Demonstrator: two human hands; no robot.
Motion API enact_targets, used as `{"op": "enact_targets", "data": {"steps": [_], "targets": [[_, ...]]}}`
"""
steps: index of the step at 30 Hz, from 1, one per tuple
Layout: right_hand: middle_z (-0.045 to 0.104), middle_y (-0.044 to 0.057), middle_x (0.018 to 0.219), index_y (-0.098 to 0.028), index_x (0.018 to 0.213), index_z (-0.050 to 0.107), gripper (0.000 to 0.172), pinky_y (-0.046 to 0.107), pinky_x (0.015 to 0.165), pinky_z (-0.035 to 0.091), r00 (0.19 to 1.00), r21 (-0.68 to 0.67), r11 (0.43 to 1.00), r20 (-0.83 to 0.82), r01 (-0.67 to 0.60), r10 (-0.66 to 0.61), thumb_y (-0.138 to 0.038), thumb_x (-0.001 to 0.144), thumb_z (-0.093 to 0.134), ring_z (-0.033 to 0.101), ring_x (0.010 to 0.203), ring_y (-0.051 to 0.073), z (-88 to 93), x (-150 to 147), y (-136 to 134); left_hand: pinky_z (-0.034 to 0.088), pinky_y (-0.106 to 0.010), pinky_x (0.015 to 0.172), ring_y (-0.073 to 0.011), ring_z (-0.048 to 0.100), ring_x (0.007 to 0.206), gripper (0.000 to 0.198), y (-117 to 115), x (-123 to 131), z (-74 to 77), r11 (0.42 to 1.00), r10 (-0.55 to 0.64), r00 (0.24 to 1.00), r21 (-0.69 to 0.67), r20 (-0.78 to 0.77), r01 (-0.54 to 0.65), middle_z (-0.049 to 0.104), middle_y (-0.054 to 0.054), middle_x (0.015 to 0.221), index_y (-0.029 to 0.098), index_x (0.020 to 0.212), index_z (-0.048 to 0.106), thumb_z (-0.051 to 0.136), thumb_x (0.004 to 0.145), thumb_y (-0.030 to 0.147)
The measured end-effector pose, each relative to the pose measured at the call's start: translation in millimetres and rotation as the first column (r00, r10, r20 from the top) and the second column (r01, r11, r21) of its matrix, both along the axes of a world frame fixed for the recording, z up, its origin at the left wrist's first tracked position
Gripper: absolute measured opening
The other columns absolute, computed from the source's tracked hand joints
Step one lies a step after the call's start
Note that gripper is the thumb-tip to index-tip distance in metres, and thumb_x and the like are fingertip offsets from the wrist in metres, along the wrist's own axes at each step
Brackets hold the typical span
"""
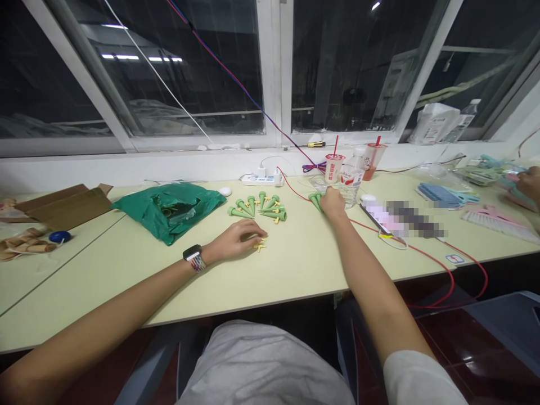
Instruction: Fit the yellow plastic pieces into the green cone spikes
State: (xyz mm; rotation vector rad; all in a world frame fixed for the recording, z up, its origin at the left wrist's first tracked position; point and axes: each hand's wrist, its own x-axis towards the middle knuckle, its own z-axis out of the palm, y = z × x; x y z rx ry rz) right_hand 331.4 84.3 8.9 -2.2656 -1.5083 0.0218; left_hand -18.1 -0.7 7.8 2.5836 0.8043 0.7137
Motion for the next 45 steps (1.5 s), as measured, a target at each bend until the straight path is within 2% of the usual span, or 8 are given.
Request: {"op": "enact_targets", "data": {"steps": [6,9,13,17,30,35,41,45], "targets": [[0.069,0.026,0.124,-0.008,0.136,0.060,0.041,0.041,0.089,0.053,0.997,0.086,0.996,0.076,0.002,-0.009,-0.022,0.098,0.053,0.070,0.113,0.036,5.4,-12.6,-5.0,0.054,-0.035,0.087,-0.0237,0.065,0.104,0.023,-9.4,4.2,0.6,0.998,-0.060,0.998,-0.013,-0.005,0.060,0.072,-0.008,0.107,0.025,0.114,0.079,0.066,0.096,0.034],[0.071,0.021,0.123,-0.012,0.134,0.060,0.041,0.037,0.084,0.051,0.984,0.170,0.971,0.091,-0.169,0.156,-0.025,0.095,0.058,0.070,0.106,0.032,9.6,-28.1,-7.9,0.054,-0.034,0.085,-0.0223,0.064,0.100,0.016,-11.3,5.6,1.2,0.997,-0.071,0.997,0.009,-0.013,0.071,0.072,-0.007,0.103,0.024,0.105,0.079,0.067,0.095,0.028],[0.076,0.007,0.102,-0.019,0.105,0.069,0.019,0.029,0.076,0.046,0.799,0.177,0.783,0.034,-0.596,0.600,-0.030,0.091,0.064,0.068,0.090,0.021,12.3,-51.6,-11.8,0.053,-0.032,0.083,-0.0207,0.064,0.096,0.012,-11.6,6.2,2.1,0.996,-0.079,0.997,0.030,-0.018,0.080,0.072,-0.006,0.099,0.022,0.099,0.077,0.066,0.093,0.022],[0.076,0.002,0.101,-0.021,0.095,0.071,0.020,0.026,0.074,0.043,0.639,0.122,0.635,-0.006,-0.763,0.769,-0.037,0.084,0.074,0.066,0.086,0.018,11.1,-65.9,-16.9,0.052,-0.032,0.083,-0.0199,0.064,0.093,0.010,-11.8,6.0,1.9,0.995,-0.090,0.996,0.037,-0.025,0.090,0.071,-0.005,0.096,0.022,0.094,0.076,0.066,0.092,0.019],[0.076,0.003,0.101,-0.020,0.099,0.073,0.026,0.025,0.070,0.042,0.584,0.023,0.588,-0.087,-0.809,0.807,-0.025,0.073,0.075,0.062,0.078,0.016,17.4,-65.9,-26.2,0.052,-0.040,0.095,-0.0247,0.067,0.104,0.020,-8.5,4.1,1.3,0.995,-0.002,0.998,0.101,0.068,-0.005,0.072,-0.008,0.108,0.023,0.112,0.072,0.056,0.101,0.029],[0.067,-0.001,0.081,-0.018,0.094,0.070,0.018,0.025,0.066,0.043,0.459,0.288,0.506,-0.218,-0.813,0.861,-0.026,0.079,0.067,0.057,0.068,0.013,23.2,-80.2,-37.0,0.052,-0.038,0.092,-0.0229,0.067,0.101,0.023,-8.0,3.3,1.0,0.984,0.098,0.976,0.124,0.197,-0.124,0.069,-0.007,0.108,0.022,0.119,0.063,0.062,0.102,0.038],[0.066,0.003,0.092,-0.021,0.102,0.071,0.020,0.029,0.068,0.051,0.316,0.585,0.278,-0.040,-0.761,0.948,-0.032,0.085,0.070,0.059,0.071,0.015,13.4,-122.9,-60.4,0.055,-0.035,0.087,-0.0201,0.068,0.095,0.031,-6.8,4.4,0.5,0.967,0.179,0.923,0.114,0.340,-0.230,0.069,-0.006,0.105,0.022,0.125,0.059,0.066,0.101,0.041],[0.071,0.007,0.106,-0.025,0.116,0.071,0.030,0.034,0.072,0.057,0.299,0.661,0.253,-0.046,-0.706,0.953,-0.041,0.090,0.073,0.066,0.082,0.020,5.7,-136.6,-68.0,0.055,-0.036,0.089,-0.0202,0.069,0.095,0.019,-6.3,5.0,0.9,0.954,0.192,0.896,0.137,0.399,-0.265,0.073,-0.007,0.104,0.021,0.108,0.066,0.061,0.104,0.039]]}}
